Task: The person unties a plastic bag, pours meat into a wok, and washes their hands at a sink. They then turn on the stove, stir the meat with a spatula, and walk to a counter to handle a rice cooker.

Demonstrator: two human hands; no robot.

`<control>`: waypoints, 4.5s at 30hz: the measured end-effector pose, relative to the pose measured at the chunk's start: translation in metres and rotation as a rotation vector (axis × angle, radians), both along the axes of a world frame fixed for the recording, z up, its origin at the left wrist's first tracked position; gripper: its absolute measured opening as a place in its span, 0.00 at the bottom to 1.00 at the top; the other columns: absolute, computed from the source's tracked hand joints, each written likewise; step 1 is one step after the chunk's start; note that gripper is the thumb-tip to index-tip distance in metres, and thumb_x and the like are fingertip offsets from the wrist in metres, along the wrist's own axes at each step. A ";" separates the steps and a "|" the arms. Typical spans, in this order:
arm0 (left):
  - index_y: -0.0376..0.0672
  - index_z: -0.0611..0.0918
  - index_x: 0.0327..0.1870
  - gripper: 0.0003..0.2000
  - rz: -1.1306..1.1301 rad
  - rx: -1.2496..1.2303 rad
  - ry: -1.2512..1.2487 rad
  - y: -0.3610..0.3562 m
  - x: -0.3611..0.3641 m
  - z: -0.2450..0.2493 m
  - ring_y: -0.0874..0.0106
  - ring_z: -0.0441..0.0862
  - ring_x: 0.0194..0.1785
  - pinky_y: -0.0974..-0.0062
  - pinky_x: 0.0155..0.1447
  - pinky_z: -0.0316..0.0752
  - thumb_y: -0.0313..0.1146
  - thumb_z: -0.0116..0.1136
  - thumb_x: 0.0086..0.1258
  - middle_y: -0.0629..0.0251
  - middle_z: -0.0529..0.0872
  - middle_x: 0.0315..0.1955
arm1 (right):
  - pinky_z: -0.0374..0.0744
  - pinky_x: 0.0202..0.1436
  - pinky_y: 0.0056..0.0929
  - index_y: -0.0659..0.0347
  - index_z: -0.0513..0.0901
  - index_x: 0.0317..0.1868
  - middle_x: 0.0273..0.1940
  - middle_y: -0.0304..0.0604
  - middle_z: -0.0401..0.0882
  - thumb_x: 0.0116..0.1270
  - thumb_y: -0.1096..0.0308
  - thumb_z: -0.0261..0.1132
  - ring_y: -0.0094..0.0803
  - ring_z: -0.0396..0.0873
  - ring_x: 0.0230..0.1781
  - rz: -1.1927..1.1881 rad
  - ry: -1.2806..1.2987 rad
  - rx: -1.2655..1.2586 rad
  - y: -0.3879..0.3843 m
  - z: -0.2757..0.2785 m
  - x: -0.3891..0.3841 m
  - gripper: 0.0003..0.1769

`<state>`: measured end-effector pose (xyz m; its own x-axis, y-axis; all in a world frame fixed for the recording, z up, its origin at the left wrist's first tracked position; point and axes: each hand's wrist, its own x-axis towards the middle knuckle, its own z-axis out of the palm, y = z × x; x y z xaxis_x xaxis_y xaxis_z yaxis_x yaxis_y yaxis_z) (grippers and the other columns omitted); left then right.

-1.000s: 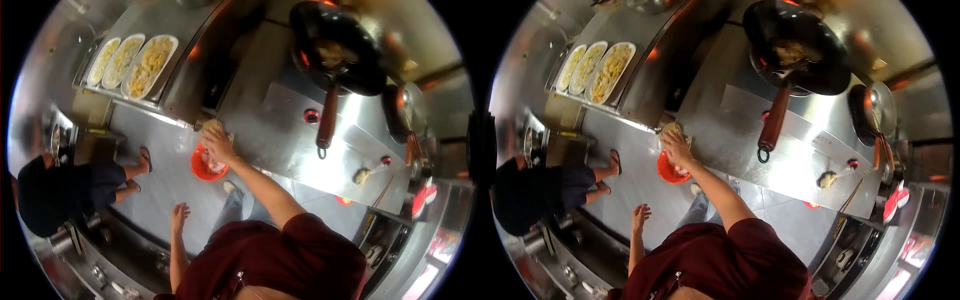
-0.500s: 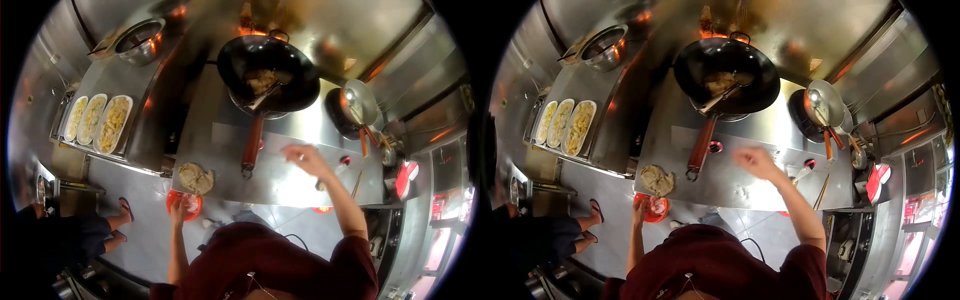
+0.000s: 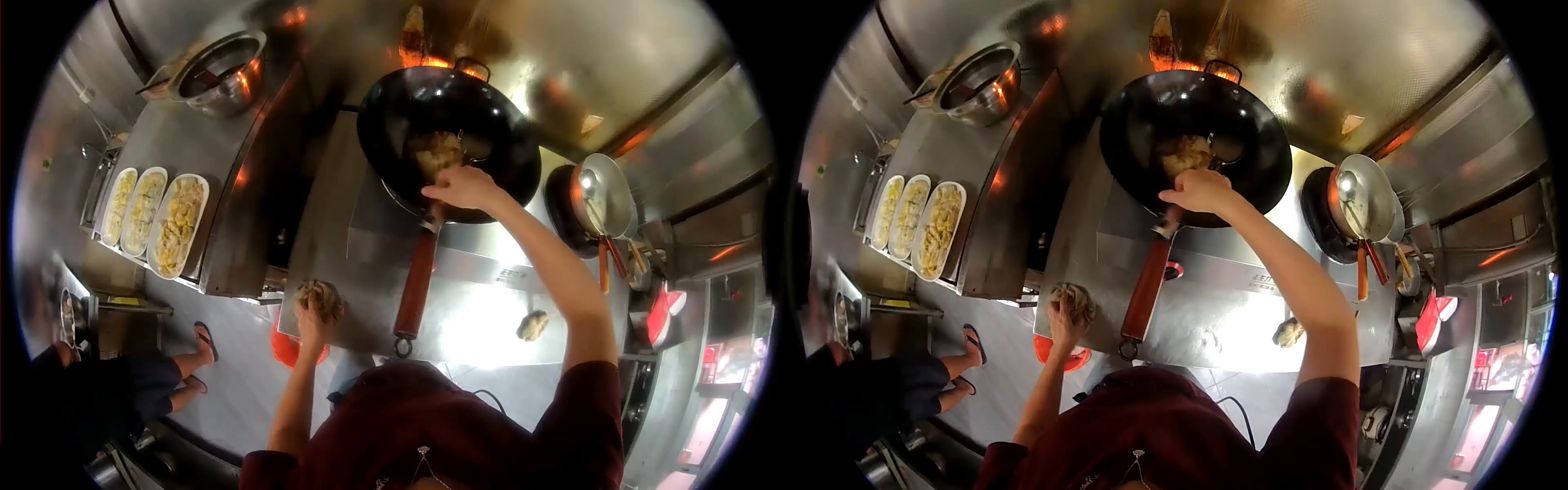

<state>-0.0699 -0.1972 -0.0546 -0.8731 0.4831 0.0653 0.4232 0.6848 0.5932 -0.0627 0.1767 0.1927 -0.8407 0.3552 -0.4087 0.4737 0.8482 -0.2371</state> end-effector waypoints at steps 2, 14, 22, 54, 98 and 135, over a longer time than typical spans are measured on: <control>0.41 0.67 0.56 0.28 -0.120 -0.033 -0.016 0.004 -0.025 0.001 0.43 0.63 0.54 0.56 0.56 0.62 0.28 0.57 0.49 0.39 0.64 0.52 | 0.73 0.45 0.39 0.54 0.81 0.32 0.38 0.45 0.79 0.49 0.49 0.60 0.43 0.76 0.43 -0.017 -0.085 0.093 -0.003 0.006 0.002 0.18; 0.48 0.74 0.42 0.18 0.038 0.137 0.065 0.080 -0.119 -0.003 0.51 0.70 0.45 0.58 0.46 0.68 0.29 0.53 0.45 0.52 0.71 0.40 | 0.75 0.44 0.39 0.64 0.77 0.34 0.34 0.54 0.75 0.50 0.70 0.58 0.49 0.77 0.33 0.057 -0.103 0.828 0.134 0.077 0.107 0.10; 0.51 0.74 0.44 0.20 0.059 0.167 0.044 0.078 -0.121 -0.020 0.51 0.68 0.49 0.59 0.50 0.67 0.29 0.53 0.44 0.52 0.71 0.44 | 0.75 0.28 0.30 0.53 0.70 0.52 0.34 0.44 0.73 0.52 0.72 0.57 0.36 0.76 0.31 0.209 -0.157 1.232 0.030 0.108 0.121 0.23; 0.51 0.75 0.43 0.18 0.075 0.138 0.171 0.078 -0.122 -0.031 0.51 0.69 0.46 0.58 0.49 0.66 0.38 0.52 0.47 0.53 0.73 0.41 | 0.73 0.36 0.38 0.59 0.77 0.39 0.32 0.48 0.76 0.58 0.62 0.58 0.41 0.77 0.33 -0.296 -0.116 0.513 0.078 0.148 0.132 0.12; 0.49 0.75 0.42 0.18 0.091 0.139 0.171 0.077 -0.121 -0.035 0.51 0.68 0.45 0.57 0.50 0.65 0.37 0.51 0.46 0.52 0.72 0.39 | 0.73 0.31 0.31 0.62 0.79 0.35 0.21 0.46 0.76 0.54 0.59 0.64 0.36 0.76 0.25 -0.287 0.045 0.411 0.090 0.110 0.097 0.15; 0.49 0.75 0.43 0.18 0.054 0.178 0.187 0.077 -0.123 -0.036 0.50 0.68 0.46 0.56 0.50 0.65 0.41 0.50 0.49 0.51 0.72 0.40 | 0.73 0.30 0.39 0.59 0.66 0.56 0.34 0.50 0.70 0.55 0.79 0.55 0.42 0.75 0.27 0.033 -0.223 0.322 -0.038 0.150 0.118 0.25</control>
<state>-0.1927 -0.1201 -0.0905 -0.8621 0.4027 0.3075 0.5024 0.6009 0.6217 0.0554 0.1386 0.3425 -0.7568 0.4695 -0.4547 0.4551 0.8779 0.1490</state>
